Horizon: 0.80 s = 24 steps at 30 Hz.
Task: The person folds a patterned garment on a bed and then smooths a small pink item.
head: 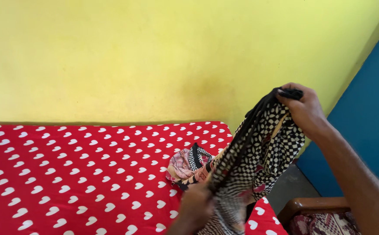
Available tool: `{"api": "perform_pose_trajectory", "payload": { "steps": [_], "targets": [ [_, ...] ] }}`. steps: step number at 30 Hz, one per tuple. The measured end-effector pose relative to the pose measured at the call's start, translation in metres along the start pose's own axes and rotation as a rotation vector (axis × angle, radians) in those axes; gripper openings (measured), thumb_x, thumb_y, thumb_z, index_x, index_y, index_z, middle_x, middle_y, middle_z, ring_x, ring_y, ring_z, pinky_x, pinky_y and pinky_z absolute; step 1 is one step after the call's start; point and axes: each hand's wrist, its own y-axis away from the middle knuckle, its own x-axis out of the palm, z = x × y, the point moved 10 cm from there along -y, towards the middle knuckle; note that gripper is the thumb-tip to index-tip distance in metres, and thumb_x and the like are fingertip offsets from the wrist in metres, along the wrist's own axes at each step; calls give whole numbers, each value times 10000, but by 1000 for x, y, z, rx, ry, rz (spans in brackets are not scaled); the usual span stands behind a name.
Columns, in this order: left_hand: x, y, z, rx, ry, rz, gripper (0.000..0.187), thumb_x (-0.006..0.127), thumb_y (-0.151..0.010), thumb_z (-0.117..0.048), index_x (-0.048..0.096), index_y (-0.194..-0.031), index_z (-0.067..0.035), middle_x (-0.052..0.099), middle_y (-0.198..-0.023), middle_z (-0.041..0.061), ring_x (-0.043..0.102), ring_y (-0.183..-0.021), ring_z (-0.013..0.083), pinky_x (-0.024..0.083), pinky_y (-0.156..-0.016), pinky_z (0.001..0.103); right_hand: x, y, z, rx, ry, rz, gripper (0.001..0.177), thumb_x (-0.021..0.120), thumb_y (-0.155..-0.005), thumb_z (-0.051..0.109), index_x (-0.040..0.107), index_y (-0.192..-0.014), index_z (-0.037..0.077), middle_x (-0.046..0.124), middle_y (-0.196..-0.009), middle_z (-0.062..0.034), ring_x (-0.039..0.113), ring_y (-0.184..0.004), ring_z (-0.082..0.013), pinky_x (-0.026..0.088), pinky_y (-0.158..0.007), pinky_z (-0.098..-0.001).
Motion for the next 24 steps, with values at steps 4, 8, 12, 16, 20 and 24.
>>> {"api": "perform_pose_trajectory", "payload": {
  "steps": [4,8,12,16,20,24],
  "targets": [
    [-97,-47,80,-288,203,-58,178,599,-868,-174,643,-852,-2,632,-644,127,583,-561,200,482,-544,402,-21,-1,-24,-24,154,-33,106,664,-1044,93,698,-1048,-8,663,-875,-104,570,-804,-158,454,-690,-350],
    [-246,-113,50,-183,58,-379,219,610,-876,-143,571,-755,36,541,-611,129,514,-565,192,434,-563,388,-5,9,-58,108,258,26,219,606,-973,72,716,-1162,69,721,-895,-99,605,-708,-212,484,-604,-388],
    [-299,-130,-12,-84,-55,-242,254,667,-872,-164,532,-921,46,578,-725,201,554,-675,306,483,-591,416,-1,1,-61,28,326,-70,283,594,-937,14,717,-1190,43,723,-902,-141,642,-731,-221,503,-631,-405],
    [-290,-111,-47,-74,-349,123,526,766,-833,-412,622,-1201,-66,727,-876,189,714,-815,340,534,-719,455,-2,-9,-62,111,404,-67,326,585,-952,9,703,-1251,68,731,-889,-162,656,-707,-279,505,-632,-454],
    [-303,-111,-10,-233,-674,363,541,817,-736,-503,727,-1128,-141,755,-960,153,718,-973,328,543,-862,462,21,-10,-40,-87,391,36,323,619,-903,5,707,-1208,66,739,-937,-146,691,-801,-270,537,-702,-417],
    [-395,-127,71,-318,-599,-125,284,711,-831,-225,757,-1081,-97,726,-1005,191,682,-971,396,524,-846,494,64,2,-39,-109,489,373,230,728,-889,194,707,-1101,105,782,-987,-74,748,-892,-230,592,-770,-403]
  ]
}}
